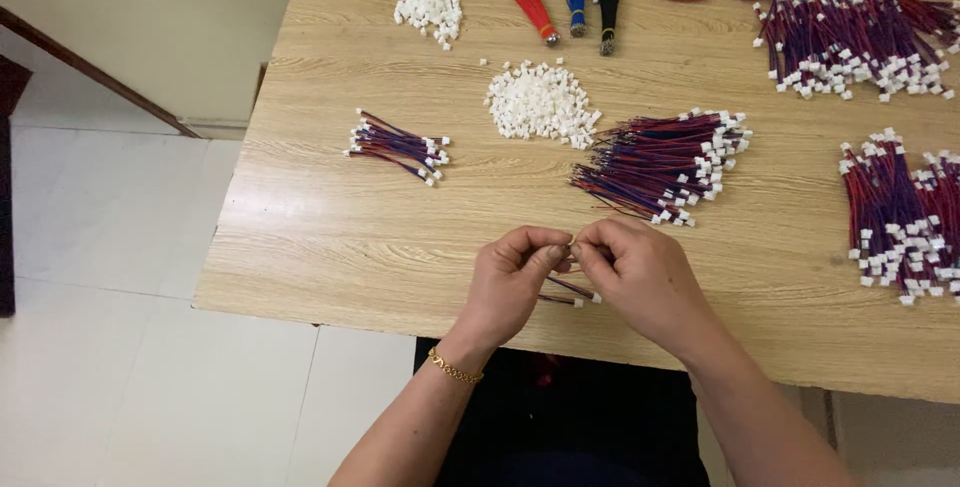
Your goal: Attaching small white plastic connectors to the ends of thin electrical wires
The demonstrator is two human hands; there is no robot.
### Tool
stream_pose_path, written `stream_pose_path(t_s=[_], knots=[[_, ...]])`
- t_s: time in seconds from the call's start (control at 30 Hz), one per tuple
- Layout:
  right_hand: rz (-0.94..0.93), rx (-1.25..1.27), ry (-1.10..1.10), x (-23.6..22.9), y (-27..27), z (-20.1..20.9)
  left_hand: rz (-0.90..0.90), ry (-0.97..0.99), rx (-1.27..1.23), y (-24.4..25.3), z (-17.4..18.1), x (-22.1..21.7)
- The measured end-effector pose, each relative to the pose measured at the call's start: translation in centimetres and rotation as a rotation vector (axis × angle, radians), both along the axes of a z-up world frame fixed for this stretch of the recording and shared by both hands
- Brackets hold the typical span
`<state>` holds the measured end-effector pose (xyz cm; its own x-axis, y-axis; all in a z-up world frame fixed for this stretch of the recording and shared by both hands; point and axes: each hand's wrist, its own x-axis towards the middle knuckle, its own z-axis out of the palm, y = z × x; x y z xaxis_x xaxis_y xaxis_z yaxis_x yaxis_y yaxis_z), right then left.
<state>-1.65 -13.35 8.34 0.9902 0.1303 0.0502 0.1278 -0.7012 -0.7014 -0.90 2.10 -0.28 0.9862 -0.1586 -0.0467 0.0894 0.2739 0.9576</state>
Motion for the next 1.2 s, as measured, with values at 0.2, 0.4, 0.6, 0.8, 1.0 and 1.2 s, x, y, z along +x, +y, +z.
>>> stream_pose_path(t_s=[0.2,0.4,0.6,0.8,1.0,1.2], knots=[[-0.022,0.094,0.018,0.2,0.1,-1.6,0.005,-0.007,0.019,0.3,-1.0,0.5],[-0.004,0.167,0.040,0.3,0.9,-0.6,0.014,0.109,-0.011,0.8,0.3,0.5],[0.053,0.275,0.022,0.4,1.1,1.4,0.056,0.272,-0.268,1.2,-0.1,0.9],[0.092,0.209,-0.101,0.0,0.6,0.7,0.030,0.327,-0.394,1.1,-0.1,0.8],[0.109,0.106,-0.216,0.0,0.4,-0.2,0.019,0.337,-0.433,1.1,-0.1,0.7],[0.088,0.046,-0.363,0.3,0.4,-1.1,0.007,0.321,-0.433,1.0,0.4,0.6]])
